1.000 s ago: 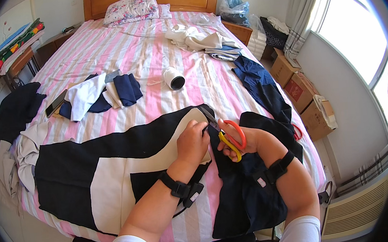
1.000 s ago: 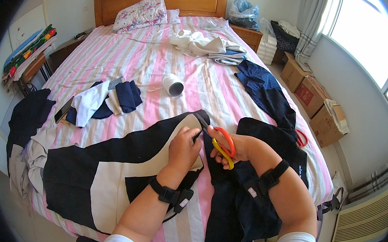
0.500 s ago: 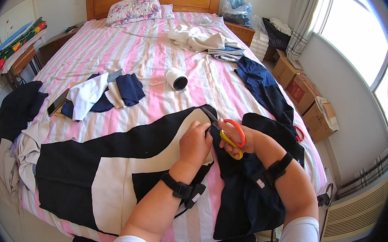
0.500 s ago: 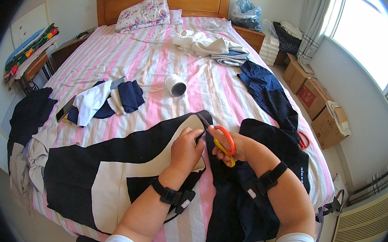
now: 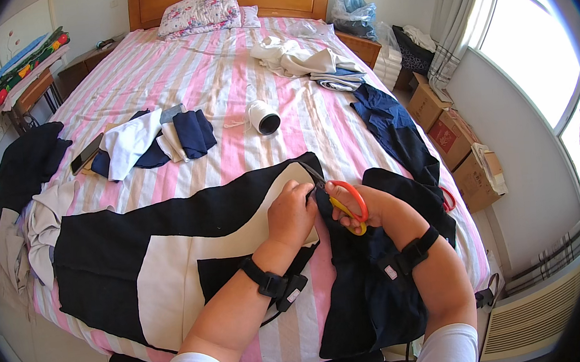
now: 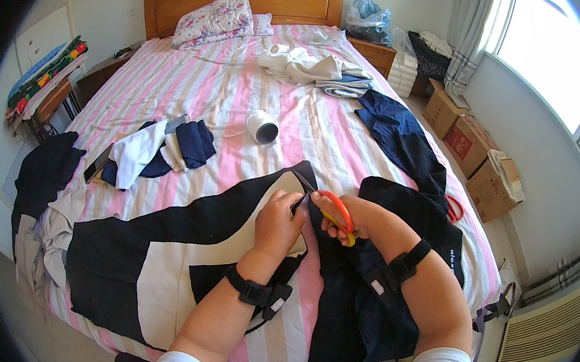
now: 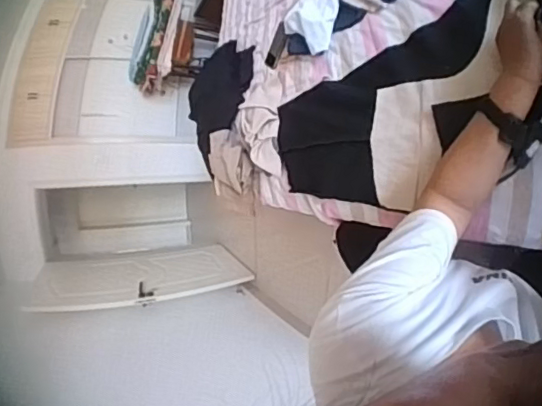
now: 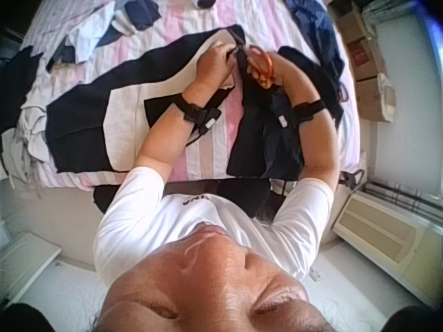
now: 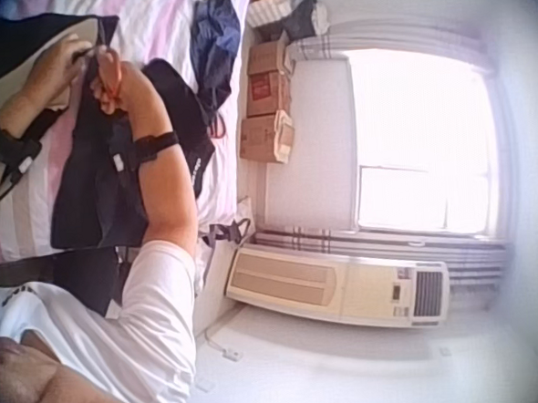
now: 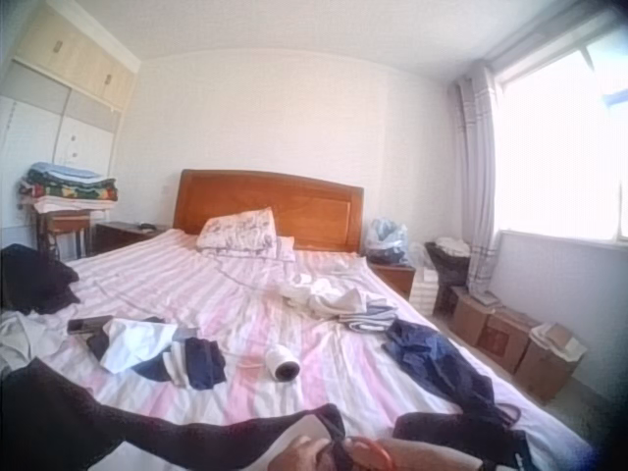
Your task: The person uses scissors to cut pieces of black and white fabric laid out on a bed.
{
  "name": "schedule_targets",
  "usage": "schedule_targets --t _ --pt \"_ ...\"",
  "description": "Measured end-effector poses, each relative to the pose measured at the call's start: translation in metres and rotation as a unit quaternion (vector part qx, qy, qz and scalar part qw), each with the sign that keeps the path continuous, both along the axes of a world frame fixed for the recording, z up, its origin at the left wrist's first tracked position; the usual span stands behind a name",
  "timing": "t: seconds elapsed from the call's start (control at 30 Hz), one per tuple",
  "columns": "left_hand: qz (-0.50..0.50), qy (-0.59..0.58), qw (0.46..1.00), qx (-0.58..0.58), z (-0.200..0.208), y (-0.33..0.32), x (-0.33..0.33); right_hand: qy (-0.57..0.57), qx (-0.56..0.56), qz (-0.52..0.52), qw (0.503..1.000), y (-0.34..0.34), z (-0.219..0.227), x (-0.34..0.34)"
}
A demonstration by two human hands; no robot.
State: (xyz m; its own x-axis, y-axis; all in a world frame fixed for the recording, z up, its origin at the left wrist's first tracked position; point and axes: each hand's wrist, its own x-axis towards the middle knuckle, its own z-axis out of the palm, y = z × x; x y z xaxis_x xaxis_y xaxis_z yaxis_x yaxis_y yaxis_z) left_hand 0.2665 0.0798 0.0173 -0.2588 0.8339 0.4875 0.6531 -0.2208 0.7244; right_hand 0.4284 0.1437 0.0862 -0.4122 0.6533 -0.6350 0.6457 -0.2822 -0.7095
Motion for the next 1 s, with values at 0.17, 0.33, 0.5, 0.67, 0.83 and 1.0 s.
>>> schedule_targets --t 0.17,0.33,0.5,0.67,0.83,1.0 --pt "-0.002 -0.002 1.000 0.001 -0.002 0.000 -0.001 -0.026 0.011 0.000 1.000 -0.001 0.000 -0.002" --pt "-0.002 -0.005 1.000 -0.004 -0.001 0.000 -0.001 -0.036 0.015 0.005 0.999 -0.003 0.002 -0.003" --pt "0.001 -0.001 1.000 0.005 -0.002 0.000 -0.002 -0.008 -0.112 -0.004 0.994 0.000 0.010 -0.004" --pt "0.003 -0.008 1.000 0.002 0.001 0.000 -0.002 -0.008 -0.121 0.021 0.992 0.006 0.012 -0.006" --pt "0.002 -0.008 1.000 0.010 0.000 0.001 -0.001 -0.009 -0.135 0.031 0.990 0.013 0.005 -0.004" --pt "0.005 -0.013 1.000 -0.001 -0.004 0.003 -0.005 0.011 -0.144 0.017 0.989 0.008 0.013 0.001"
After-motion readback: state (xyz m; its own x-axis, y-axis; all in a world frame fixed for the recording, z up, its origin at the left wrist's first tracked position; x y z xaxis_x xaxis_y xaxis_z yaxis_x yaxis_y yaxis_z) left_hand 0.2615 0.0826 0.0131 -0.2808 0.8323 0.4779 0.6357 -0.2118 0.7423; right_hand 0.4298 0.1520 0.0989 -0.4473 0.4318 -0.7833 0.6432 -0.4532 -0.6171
